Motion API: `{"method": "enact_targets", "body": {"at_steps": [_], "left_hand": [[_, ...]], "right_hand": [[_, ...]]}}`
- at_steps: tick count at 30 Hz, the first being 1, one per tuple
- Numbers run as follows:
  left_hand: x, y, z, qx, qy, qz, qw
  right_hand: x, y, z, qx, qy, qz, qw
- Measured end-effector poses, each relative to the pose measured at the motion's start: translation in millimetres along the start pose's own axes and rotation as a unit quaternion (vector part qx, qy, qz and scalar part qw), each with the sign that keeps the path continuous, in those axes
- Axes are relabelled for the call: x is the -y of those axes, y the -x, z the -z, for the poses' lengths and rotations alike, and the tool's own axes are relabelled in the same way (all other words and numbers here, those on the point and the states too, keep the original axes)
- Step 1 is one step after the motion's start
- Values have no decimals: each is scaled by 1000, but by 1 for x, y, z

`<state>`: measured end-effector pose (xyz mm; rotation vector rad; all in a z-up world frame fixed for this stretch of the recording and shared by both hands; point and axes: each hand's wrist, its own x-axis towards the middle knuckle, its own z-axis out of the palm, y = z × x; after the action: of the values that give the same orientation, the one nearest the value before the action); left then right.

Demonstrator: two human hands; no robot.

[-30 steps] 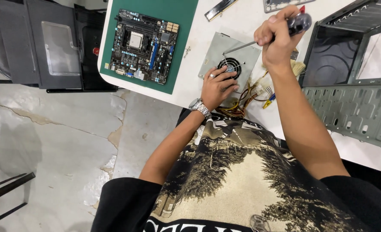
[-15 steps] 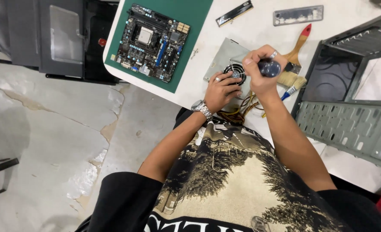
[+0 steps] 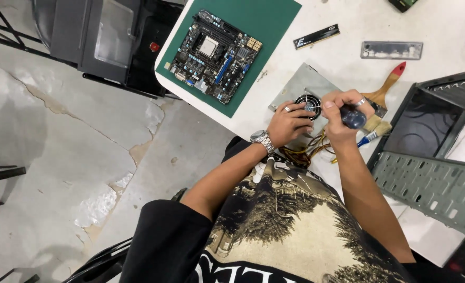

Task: The person uses a screwdriver to remove screws from a computer power supply unit, detaches the fan grille, and then reattaches it. The person also handles the power supply cables and places the fan grille on the table.

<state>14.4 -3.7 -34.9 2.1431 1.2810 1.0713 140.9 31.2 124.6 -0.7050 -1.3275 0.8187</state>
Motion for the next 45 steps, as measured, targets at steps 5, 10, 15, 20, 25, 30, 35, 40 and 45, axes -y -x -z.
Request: {"method": "enact_targets", "body": {"at_steps": [5, 10, 15, 20, 25, 30, 35, 40, 45], "left_hand": [[3, 0, -5, 4, -2, -3, 1000], [7, 2, -7, 8, -5, -12, 1000], [7, -1, -3, -2, -33, -25, 999], [7, 1, -3, -6, -40, -40, 998], [29, 12, -33, -22, -30, -40, 998], [22, 9, -28, -25, -32, -36, 999], [5, 5, -7, -8, -15, -26, 1000], [-16, -5, 5, -11, 80, 84, 993], [-30, -29, 24, -60, 235, 285, 927]], "right_hand": [[1, 3, 0, 5, 4, 8, 1000], [7, -2, -11, 21, 36, 27, 999], [8, 7, -17, 50, 18, 36, 998], [21, 7, -28, 65, 39, 36, 996], [27, 13, -34, 89, 67, 41, 993], [28, 16, -36, 103, 84, 58, 989], [5, 27, -13, 60, 28, 15, 998], [-20, 3, 14, 12, -2, -11, 1000], [-28, -42, 20, -81, -58, -104, 989]]}}
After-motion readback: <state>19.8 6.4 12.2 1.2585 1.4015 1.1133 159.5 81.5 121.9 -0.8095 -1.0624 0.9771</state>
